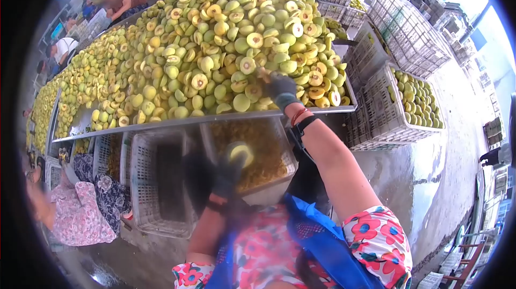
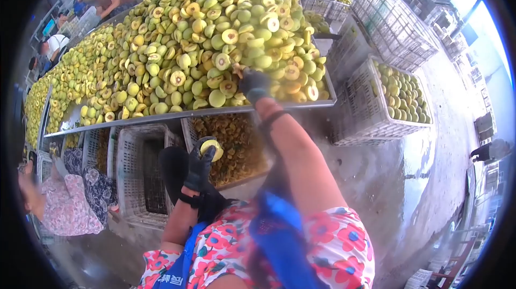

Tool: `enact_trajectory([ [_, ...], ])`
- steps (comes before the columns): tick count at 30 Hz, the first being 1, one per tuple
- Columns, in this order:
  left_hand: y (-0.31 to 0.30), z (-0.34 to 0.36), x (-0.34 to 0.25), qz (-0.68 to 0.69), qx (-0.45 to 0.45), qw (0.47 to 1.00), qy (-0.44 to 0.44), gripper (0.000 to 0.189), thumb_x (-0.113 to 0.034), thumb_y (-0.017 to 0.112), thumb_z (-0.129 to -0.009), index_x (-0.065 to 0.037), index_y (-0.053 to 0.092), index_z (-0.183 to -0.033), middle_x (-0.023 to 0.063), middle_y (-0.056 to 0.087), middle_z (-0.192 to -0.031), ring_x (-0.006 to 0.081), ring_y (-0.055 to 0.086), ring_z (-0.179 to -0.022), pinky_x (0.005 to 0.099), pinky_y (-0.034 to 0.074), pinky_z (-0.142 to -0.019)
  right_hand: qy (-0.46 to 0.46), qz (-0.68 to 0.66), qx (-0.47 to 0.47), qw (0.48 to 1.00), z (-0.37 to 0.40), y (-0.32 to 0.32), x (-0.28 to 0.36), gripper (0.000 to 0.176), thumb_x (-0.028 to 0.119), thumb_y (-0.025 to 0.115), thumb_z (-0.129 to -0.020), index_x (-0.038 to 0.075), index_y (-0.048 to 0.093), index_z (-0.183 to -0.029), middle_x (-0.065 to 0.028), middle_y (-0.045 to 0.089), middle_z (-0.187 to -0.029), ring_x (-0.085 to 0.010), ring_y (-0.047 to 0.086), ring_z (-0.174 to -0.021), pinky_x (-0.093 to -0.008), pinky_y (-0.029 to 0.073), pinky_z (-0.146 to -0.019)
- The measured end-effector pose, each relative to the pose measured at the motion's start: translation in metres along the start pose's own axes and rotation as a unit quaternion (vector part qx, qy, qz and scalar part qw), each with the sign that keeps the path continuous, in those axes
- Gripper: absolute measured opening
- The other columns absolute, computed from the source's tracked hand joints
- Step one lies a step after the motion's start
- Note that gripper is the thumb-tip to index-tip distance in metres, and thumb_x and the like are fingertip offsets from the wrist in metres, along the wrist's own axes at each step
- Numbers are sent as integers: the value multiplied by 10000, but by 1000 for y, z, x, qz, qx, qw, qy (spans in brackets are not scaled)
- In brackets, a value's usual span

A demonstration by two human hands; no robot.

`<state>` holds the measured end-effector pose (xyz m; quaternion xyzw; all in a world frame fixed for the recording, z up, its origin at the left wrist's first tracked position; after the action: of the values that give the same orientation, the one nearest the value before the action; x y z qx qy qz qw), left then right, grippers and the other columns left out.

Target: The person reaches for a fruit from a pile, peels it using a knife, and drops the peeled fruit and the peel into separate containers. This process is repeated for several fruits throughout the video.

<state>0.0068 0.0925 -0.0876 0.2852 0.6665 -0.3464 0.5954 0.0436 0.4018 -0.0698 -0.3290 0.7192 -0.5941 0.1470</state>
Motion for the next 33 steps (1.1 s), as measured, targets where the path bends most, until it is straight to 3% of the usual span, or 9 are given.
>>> enact_trajectory([
  [7,-9,0,11,22,-79,995,-56,271,-210,595,-857,-35,588,-1065,38,617,-928,125,583,-837,267,484,-757,93,-318,-8,943,52,-68,0,210,182,574,-782,44,564,-941,-133,624,-871,-270,611,-787,-372,486,-721],
  [12,-11,-5,8,90,-71,991,-64,260,-213,594,-853,-27,599,-1035,37,619,-905,122,585,-788,251,491,-703,158,-713,95,677,152,-73,8,333,59,577,-779,11,492,-1097,-71,576,-817,-176,577,-718,-303,490,-604],
  [15,-4,-1,-4,36,-66,997,-35,290,-264,557,-879,-23,599,-1037,39,613,-932,137,569,-847,277,462,-786,150,-741,169,632,204,-82,25,369,62,587,-788,19,464,-1134,-52,557,-793,-166,572,-704,-284,480,-547],
  [18,8,7,-27,73,-52,993,-72,328,-288,488,-920,-16,581,-1077,46,598,-998,143,545,-928,289,431,-858,139,-731,209,635,237,-68,35,353,108,592,-824,27,460,-1142,-34,535,-774,-146,562,-694,-275,467,-521],
  [22,13,10,-24,47,-33,996,-68,356,-306,455,-943,-22,544,-1138,60,587,-1060,153,538,-977,293,424,-883,131,-551,182,804,256,-73,41,300,213,603,-866,30,496,-1078,-16,510,-761,-100,487,-686,-266,434,-588],
  [26,12,3,-3,50,-23,998,24,394,-355,466,-939,-27,535,-1144,73,589,-1074,160,542,-992,303,432,-888,42,-601,126,788,259,-85,45,270,153,647,-814,57,506,-1023,-64,522,-781,-127,496,-692,-299,432,-619],
  [28,12,4,-7,68,-12,996,61,410,-373,470,-936,-28,529,-1152,82,593,-1076,165,550,-986,307,444,-875,38,-528,166,832,263,-77,42,282,136,636,-797,79,503,-1039,-98,530,-798,-163,497,-662,-320,437,-616],
  [30,12,9,-24,63,-16,996,57,422,-379,435,-948,-31,514,-1172,100,603,-1076,174,565,-975,304,456,-861,10,-461,171,871,265,-80,49,263,82,627,-808,65,517,-1047,-15,540,-738,-71,513,-638,-269,444,-539],
  [33,15,10,-26,140,7,989,37,464,-412,354,-965,-31,505,-1184,109,608,-1072,181,572,-971,308,454,-867,-40,-418,106,901,266,-85,65,269,133,633,-814,69,506,-1041,-115,556,-691,-214,568,-587,-331,445,-535],
])
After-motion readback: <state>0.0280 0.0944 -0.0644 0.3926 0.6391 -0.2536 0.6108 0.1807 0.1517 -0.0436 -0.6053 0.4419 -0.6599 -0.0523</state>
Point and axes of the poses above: each hand's wrist, its own z-axis away from the middle knuckle, its own y-axis out of the palm, x = y × z, the point moved 5 cm from there along -z, towards the middle knuckle
